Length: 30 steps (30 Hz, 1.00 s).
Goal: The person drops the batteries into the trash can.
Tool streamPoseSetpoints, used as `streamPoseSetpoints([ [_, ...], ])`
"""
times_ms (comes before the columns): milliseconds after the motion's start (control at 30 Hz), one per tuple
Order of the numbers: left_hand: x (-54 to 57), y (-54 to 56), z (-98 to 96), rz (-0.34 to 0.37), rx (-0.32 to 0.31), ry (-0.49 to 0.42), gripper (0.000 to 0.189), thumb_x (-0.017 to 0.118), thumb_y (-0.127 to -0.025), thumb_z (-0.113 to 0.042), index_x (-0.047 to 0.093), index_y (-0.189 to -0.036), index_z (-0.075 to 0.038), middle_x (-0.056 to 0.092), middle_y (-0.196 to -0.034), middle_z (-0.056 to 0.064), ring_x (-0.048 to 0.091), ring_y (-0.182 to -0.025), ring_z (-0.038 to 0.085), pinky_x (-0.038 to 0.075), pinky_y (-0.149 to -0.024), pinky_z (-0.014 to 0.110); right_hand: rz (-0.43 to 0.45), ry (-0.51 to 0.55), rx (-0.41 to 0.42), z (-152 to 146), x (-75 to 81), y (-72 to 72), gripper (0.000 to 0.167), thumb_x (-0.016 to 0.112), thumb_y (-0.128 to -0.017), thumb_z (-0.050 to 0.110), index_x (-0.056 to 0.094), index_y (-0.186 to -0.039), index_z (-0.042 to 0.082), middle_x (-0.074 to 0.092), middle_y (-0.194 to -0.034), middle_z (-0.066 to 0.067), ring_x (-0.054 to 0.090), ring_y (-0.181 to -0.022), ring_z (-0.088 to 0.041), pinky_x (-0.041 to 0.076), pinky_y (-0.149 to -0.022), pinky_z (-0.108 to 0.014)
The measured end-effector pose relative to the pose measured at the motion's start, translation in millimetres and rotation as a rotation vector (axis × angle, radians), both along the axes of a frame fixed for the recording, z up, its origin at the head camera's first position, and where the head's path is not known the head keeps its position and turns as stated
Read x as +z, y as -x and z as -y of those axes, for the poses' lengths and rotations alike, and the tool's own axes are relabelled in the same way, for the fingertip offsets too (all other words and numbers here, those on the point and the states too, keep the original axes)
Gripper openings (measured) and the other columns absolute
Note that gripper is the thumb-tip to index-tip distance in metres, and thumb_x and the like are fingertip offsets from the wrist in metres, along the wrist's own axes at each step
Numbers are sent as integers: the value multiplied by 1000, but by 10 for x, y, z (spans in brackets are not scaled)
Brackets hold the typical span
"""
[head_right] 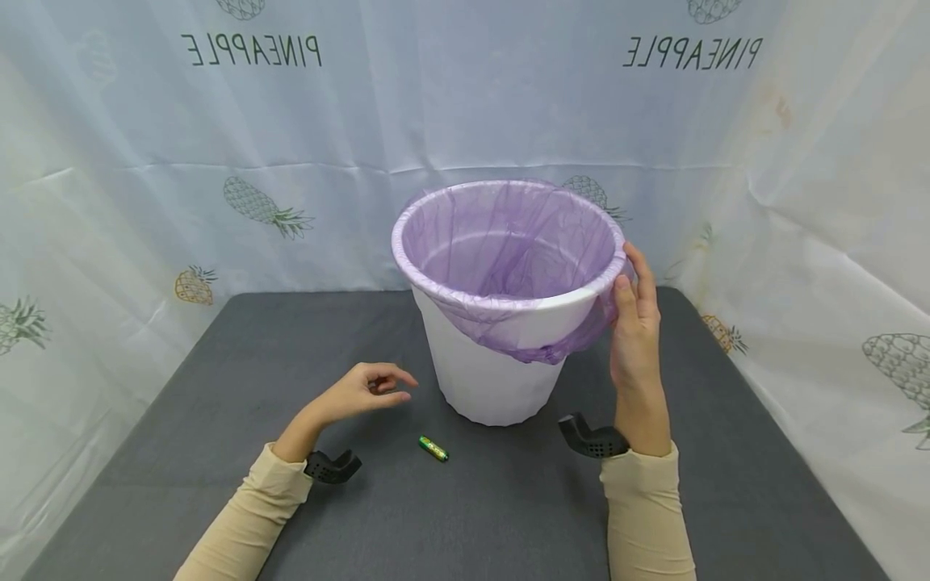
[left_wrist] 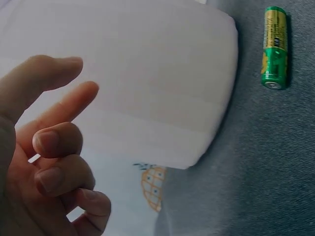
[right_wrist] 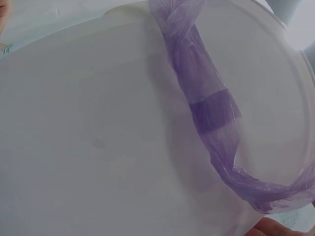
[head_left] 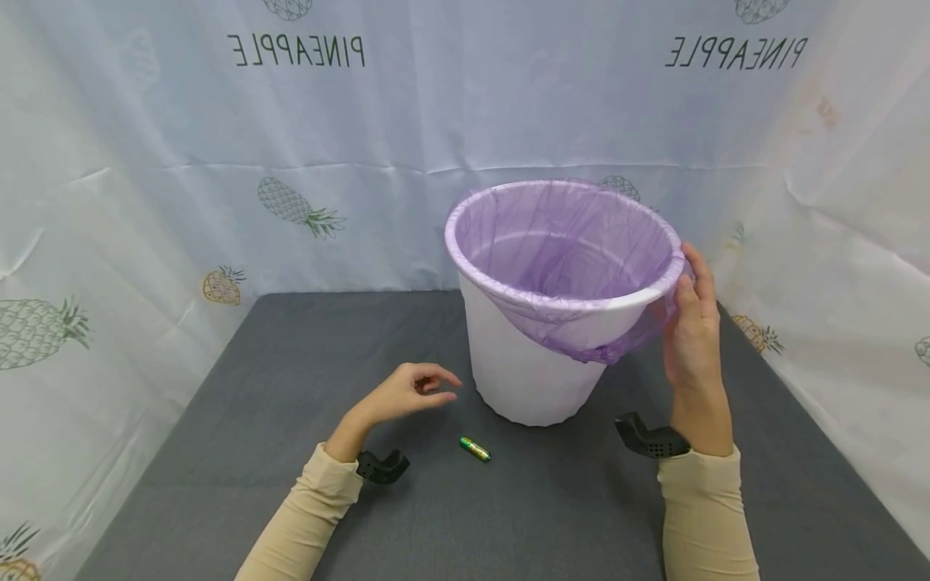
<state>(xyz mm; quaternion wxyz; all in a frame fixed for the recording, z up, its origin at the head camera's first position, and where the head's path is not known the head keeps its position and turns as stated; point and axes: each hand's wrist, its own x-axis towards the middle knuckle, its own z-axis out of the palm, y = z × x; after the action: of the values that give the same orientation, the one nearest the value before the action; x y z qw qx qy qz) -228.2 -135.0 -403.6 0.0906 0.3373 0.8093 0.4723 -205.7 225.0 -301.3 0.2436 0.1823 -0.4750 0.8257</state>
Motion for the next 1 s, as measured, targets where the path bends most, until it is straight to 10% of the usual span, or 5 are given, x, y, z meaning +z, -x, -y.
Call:
streamPoseSetpoints([
  [1000, -267, 11, -146, 49, -150, 202, 28, 72, -86, -21, 69, -109, -5, 33, -67, -7, 27, -57, -1, 29, -58, 15, -3, 9, -17, -2, -24, 26, 37, 56, -98, 19, 53, -134, 16, 60, -121, 1, 57, -105, -8, 43, -90, -19],
])
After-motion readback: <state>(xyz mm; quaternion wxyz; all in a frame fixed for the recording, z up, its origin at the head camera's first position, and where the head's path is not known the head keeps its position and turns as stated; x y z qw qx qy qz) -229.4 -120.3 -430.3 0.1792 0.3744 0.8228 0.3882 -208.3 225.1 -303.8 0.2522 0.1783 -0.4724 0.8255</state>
